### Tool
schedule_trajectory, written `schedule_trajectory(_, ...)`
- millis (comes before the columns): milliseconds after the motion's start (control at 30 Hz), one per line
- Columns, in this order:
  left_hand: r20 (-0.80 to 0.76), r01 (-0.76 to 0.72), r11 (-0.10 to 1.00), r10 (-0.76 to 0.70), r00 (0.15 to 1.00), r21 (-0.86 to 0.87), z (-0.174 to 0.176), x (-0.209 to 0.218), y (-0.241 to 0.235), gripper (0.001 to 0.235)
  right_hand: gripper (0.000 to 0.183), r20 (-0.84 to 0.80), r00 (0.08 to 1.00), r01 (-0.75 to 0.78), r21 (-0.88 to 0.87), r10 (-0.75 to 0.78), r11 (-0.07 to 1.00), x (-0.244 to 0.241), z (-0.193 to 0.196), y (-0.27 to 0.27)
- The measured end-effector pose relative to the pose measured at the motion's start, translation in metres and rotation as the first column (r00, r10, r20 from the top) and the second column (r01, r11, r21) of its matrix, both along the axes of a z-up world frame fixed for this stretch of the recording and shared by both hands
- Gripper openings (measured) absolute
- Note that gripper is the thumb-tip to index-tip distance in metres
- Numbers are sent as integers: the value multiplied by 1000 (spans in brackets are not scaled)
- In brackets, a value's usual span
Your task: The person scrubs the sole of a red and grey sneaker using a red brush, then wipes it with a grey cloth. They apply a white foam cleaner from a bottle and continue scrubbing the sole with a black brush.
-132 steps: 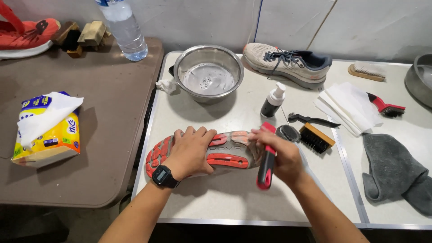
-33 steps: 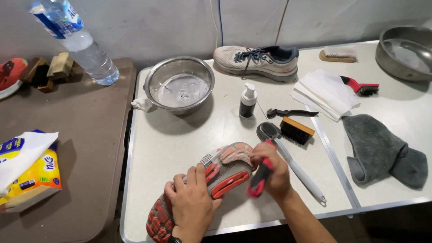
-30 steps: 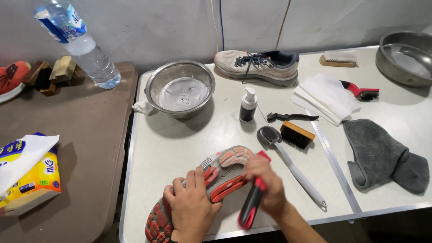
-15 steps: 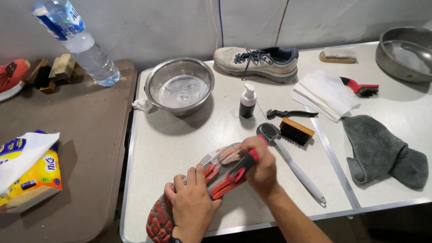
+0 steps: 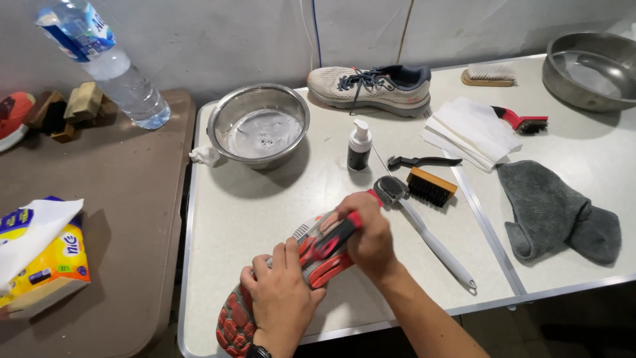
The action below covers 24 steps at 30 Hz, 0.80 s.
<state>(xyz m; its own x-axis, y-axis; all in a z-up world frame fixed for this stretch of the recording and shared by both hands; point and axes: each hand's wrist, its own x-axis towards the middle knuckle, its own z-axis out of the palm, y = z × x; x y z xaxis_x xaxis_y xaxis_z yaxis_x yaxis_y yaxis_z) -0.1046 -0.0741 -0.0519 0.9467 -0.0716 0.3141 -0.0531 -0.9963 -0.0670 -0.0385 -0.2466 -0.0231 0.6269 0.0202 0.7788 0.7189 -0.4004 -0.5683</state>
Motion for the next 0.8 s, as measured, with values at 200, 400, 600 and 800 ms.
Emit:
schedule_trajectory(200,393,-46,981,-32,919,189,-5,11,7,27,7,113,948,-279,-158,298,947,-25,10,34)
schedule_trajectory(400,207,13,1000,-9,978,-20,7,1,-1,72,10,72,993,-89,-70,94,994,-19,29,29)
schedule_trajectory(600,28,-6,1000,6,1000,-16,-1,3,1,113,20,27,990,136,-31,-135,990,-4,7,11)
schedule_trajectory(800,386,-81,975,-5,923,207,-4,11,6,22,17,101,953,-283,-46,287,958,-29,15,38)
